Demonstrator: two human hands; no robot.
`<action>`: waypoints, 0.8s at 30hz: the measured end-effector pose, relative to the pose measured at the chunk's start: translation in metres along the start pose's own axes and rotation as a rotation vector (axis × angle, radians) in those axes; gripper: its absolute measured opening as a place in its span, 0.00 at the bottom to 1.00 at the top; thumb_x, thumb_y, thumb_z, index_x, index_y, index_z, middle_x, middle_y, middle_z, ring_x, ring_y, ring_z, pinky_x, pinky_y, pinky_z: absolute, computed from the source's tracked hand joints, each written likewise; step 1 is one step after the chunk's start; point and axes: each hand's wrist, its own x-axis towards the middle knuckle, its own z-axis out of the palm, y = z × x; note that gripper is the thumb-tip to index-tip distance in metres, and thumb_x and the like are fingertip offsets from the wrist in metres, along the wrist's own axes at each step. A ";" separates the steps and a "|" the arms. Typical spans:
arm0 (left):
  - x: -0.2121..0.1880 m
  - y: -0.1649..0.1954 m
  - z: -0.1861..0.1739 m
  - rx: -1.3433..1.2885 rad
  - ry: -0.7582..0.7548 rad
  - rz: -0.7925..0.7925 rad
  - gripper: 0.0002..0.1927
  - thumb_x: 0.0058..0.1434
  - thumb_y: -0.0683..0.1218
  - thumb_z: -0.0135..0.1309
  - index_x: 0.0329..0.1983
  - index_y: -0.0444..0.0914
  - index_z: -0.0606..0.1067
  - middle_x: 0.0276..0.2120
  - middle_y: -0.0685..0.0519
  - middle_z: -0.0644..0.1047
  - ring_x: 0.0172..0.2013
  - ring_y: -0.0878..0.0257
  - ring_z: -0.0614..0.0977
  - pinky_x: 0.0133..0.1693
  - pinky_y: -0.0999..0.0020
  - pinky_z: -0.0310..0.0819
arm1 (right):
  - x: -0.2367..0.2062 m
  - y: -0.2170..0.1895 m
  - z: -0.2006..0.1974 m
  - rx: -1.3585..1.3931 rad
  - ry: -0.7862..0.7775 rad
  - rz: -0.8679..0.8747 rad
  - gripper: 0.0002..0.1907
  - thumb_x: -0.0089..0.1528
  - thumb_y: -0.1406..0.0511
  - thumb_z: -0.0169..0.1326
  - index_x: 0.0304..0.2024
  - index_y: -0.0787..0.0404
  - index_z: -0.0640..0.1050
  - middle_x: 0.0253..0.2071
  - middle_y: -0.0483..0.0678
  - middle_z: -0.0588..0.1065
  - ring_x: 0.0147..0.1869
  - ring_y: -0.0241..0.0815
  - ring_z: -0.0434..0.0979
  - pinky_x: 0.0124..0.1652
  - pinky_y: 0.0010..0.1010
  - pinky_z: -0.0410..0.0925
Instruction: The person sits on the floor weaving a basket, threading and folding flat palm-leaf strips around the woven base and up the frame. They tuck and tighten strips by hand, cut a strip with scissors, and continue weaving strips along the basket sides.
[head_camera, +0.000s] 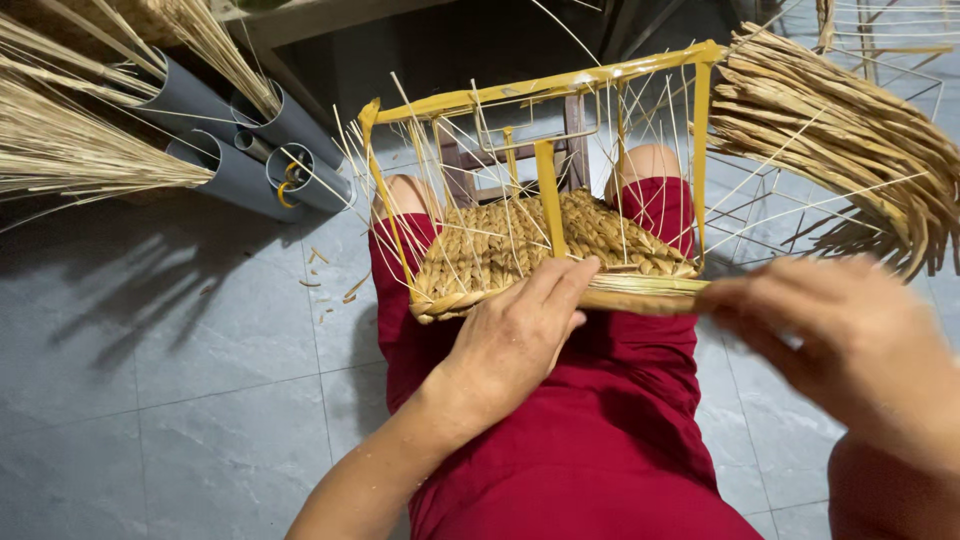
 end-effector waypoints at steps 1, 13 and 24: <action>0.003 0.000 0.006 0.020 0.004 -0.034 0.22 0.63 0.37 0.56 0.61 0.32 0.70 0.50 0.44 0.74 0.43 0.47 0.84 0.43 0.57 0.80 | 0.006 -0.002 -0.009 -0.043 0.054 -0.007 0.10 0.58 0.64 0.64 0.43 0.54 0.83 0.34 0.44 0.79 0.37 0.43 0.79 0.38 0.41 0.67; 0.008 0.006 0.021 -0.031 0.097 -0.163 0.13 0.66 0.38 0.53 0.54 0.34 0.72 0.45 0.44 0.72 0.37 0.44 0.82 0.38 0.52 0.78 | 0.034 -0.049 0.002 0.047 0.046 -0.149 0.21 0.48 0.68 0.66 0.45 0.55 0.82 0.46 0.45 0.79 0.49 0.48 0.78 0.47 0.41 0.68; -0.006 -0.001 0.026 -0.004 0.229 -0.010 0.16 0.63 0.33 0.57 0.54 0.34 0.74 0.54 0.47 0.75 0.46 0.51 0.83 0.48 0.60 0.81 | 0.028 -0.011 0.052 0.351 0.123 -0.017 0.18 0.56 0.70 0.63 0.49 0.60 0.78 0.50 0.52 0.76 0.56 0.54 0.76 0.54 0.41 0.69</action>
